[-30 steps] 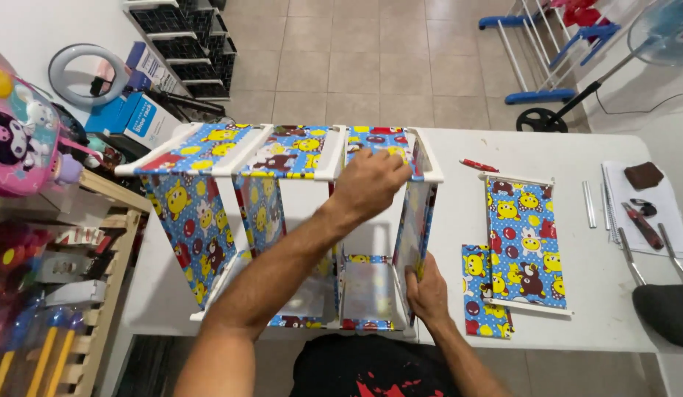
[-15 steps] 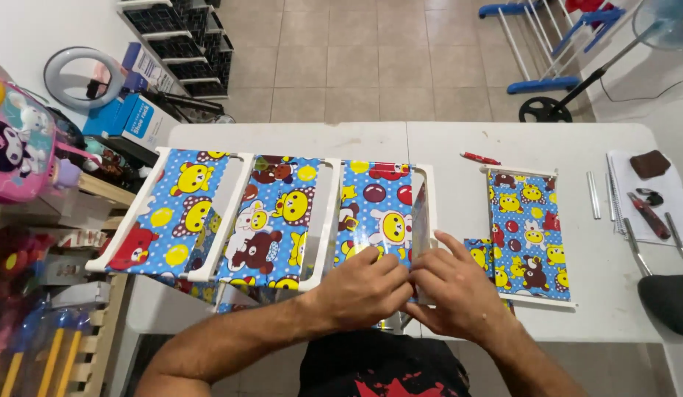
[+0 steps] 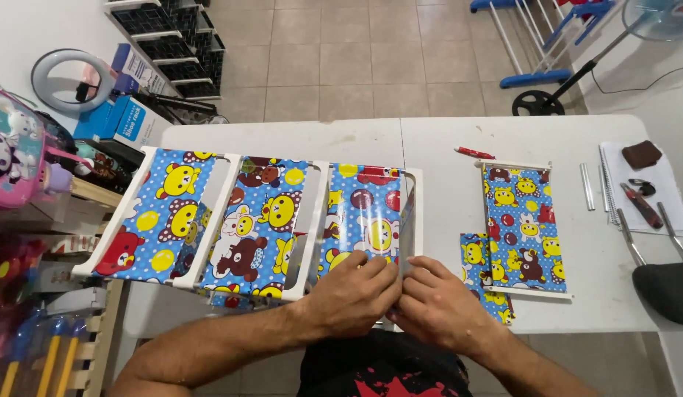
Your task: Disassembling a multi-tier fabric and metal rod storage rack by pulling apart the components on a table.
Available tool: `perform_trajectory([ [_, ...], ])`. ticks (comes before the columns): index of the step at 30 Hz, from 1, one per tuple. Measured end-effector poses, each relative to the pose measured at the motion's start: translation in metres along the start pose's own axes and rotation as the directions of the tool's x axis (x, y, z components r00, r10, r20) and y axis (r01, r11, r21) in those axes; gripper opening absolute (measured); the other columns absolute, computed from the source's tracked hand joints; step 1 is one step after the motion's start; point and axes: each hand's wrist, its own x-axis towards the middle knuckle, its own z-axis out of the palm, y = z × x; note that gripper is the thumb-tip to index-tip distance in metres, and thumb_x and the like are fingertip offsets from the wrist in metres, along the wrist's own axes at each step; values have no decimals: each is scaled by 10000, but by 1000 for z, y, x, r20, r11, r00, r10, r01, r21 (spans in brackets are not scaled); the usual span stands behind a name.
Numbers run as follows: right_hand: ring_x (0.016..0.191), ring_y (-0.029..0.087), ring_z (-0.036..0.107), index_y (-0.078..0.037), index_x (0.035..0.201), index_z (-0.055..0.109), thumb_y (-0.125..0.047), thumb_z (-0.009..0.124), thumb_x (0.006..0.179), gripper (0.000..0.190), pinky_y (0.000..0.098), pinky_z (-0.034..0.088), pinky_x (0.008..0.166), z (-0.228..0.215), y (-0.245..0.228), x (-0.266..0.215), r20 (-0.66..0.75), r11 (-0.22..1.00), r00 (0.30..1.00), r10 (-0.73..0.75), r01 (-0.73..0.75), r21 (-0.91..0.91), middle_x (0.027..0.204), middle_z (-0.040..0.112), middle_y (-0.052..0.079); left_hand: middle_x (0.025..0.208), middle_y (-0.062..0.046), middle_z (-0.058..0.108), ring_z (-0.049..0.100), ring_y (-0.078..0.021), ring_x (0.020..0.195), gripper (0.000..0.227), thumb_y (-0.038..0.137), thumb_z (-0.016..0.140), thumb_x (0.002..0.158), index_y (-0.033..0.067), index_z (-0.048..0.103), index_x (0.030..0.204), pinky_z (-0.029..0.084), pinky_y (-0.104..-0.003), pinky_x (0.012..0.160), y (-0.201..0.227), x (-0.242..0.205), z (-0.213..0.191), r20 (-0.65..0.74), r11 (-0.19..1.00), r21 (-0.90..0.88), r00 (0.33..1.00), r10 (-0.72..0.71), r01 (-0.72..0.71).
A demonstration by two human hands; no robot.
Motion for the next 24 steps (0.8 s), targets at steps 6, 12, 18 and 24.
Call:
perform_trajectory([
  [6, 822, 276, 603, -94, 821, 622, -245, 699, 950, 213, 495, 425, 1054, 14, 2, -2, 75, 999, 997, -18, 15, 38, 820, 640, 65, 890, -134, 644, 555, -271, 842, 303, 160, 492, 1037, 39, 711, 867, 450, -411, 772, 3, -15, 19, 16, 996, 59, 998, 59, -59],
  [12, 846, 270, 619, -110, 806, 654, -261, 700, 929, 200, 495, 382, 1090, 20, 12, 10, 183, 984, 982, -35, 2, 179, 843, 695, 43, 851, -124, 634, 575, -248, 837, 285, 137, 478, 1060, 58, 672, 868, 469, -384, 821, -10, -26, 27, -53, 991, 83, 993, 107, -102],
  [18, 882, 289, 638, -87, 836, 660, -265, 690, 930, 204, 527, 375, 1082, 26, 18, 9, 266, 971, 961, -74, 8, 239, 867, 712, 70, 976, -130, 702, 627, -250, 987, 214, 196, 541, 1055, 62, 678, 960, 484, -385, 835, -16, -36, 36, -12, 985, 109, 991, 135, -133],
  [24, 760, 297, 565, -87, 691, 536, -179, 654, 897, 254, 527, 385, 1079, 11, 25, 6, 258, 959, 957, -134, 59, 277, 709, 605, 56, 947, -72, 675, 600, -230, 940, 242, 177, 521, 1031, 94, 703, 895, 440, -400, 851, -33, -40, 30, 51, 984, 128, 991, 121, -127],
])
